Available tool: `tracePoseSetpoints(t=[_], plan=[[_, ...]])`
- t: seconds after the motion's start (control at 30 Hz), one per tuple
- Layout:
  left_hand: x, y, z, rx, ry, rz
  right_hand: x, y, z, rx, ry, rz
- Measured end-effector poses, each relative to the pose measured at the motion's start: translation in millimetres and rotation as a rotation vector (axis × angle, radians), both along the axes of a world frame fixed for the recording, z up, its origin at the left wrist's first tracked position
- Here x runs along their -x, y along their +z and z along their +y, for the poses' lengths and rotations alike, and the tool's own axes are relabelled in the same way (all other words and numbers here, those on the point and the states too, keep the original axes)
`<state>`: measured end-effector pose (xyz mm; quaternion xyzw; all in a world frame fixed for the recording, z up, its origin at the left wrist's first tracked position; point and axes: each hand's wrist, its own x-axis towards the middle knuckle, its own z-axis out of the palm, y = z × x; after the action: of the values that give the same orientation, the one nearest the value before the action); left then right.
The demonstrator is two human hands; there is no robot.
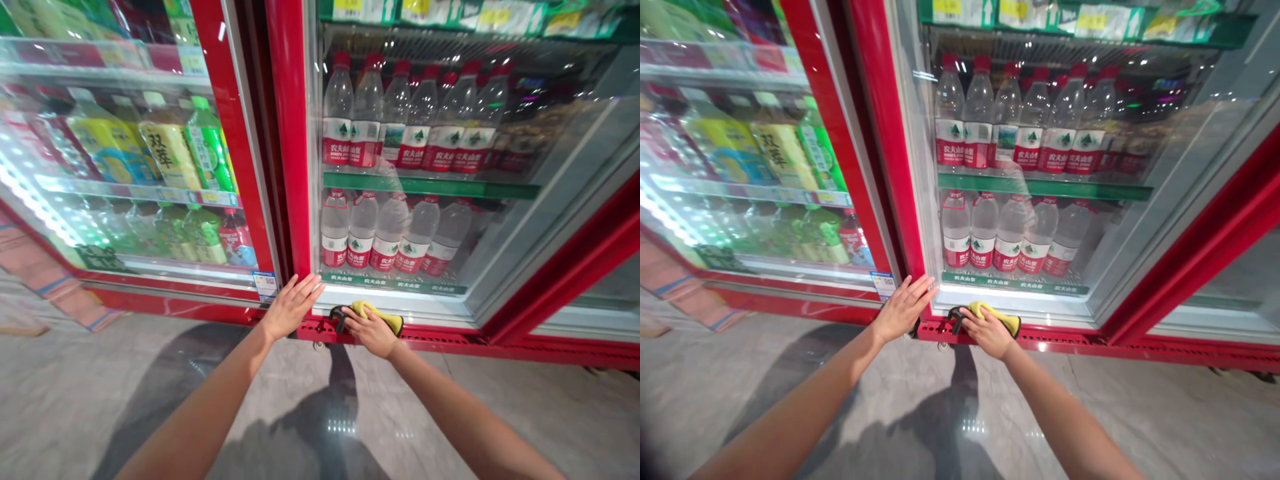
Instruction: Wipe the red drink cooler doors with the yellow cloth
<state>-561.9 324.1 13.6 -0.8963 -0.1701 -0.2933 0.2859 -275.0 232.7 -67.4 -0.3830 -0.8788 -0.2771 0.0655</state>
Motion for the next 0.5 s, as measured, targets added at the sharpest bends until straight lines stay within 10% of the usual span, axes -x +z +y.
tracePoseSetpoints(t=[0.17, 0.5], plan=[[-18.4, -1.1, -1.0, -0.002, -0.003, 0.010, -35.4, 26.4, -1.8, -0.049, -0.037, 0.042], [-49.5, -19.2, -5.8, -0.058, -0.089, 0.148, -75.2, 12.2, -26.2, 0.001, -0.058, 0.032]])
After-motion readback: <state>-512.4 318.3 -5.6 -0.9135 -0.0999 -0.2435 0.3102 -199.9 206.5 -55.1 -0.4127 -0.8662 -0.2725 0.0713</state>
